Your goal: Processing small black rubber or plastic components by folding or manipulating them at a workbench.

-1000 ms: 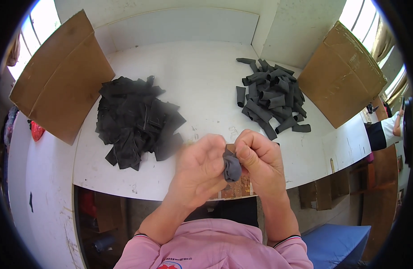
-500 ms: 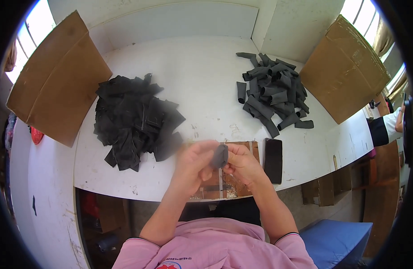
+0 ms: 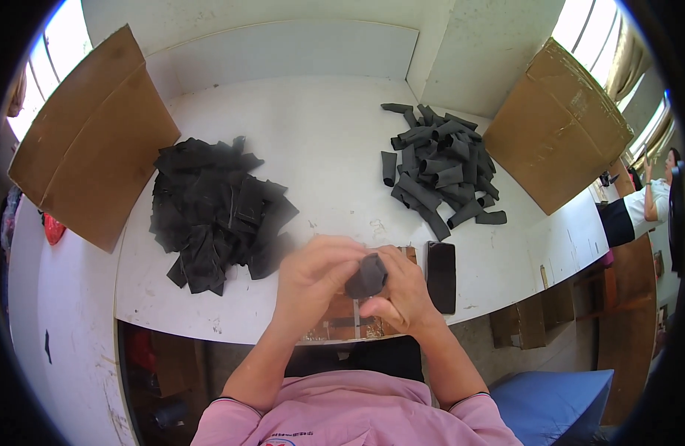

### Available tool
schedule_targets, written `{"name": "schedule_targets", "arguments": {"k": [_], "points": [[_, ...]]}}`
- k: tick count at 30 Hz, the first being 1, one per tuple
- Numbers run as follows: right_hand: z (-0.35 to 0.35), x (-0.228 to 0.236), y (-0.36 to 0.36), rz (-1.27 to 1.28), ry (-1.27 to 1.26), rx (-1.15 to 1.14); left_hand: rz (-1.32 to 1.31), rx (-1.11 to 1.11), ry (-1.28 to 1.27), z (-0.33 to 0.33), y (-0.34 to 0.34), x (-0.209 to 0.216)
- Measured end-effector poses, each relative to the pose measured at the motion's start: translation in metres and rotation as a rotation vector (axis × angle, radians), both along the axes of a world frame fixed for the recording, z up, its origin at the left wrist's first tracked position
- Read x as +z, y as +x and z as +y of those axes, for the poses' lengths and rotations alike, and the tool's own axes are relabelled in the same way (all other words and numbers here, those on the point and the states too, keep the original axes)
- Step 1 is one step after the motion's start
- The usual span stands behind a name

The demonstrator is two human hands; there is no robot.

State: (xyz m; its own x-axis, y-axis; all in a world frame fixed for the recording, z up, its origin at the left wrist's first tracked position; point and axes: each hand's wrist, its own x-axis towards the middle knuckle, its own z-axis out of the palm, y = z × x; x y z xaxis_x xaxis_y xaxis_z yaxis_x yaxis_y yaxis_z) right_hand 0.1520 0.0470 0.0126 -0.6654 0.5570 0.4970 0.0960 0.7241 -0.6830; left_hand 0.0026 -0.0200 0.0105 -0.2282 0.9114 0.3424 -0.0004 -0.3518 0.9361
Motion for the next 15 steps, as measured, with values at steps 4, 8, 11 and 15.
{"name": "schedule_targets", "arguments": {"k": [4,8,11,15], "points": [[-0.003,0.011,-0.005,-0.308,0.287,-0.144,-0.228,0.072,0.039,0.004,0.009,-0.004],[0.003,0.013,-0.007,-0.208,0.277,-0.123,-0.443,0.037,-0.056,0.002,0.014,0.001],[0.005,0.012,-0.009,-0.213,0.271,-0.12,-0.2,-0.027,0.053,0.006,0.007,-0.008],[0.004,0.009,-0.01,-0.285,0.336,-0.135,-0.562,0.044,0.061,0.003,0.007,-0.016]]}}
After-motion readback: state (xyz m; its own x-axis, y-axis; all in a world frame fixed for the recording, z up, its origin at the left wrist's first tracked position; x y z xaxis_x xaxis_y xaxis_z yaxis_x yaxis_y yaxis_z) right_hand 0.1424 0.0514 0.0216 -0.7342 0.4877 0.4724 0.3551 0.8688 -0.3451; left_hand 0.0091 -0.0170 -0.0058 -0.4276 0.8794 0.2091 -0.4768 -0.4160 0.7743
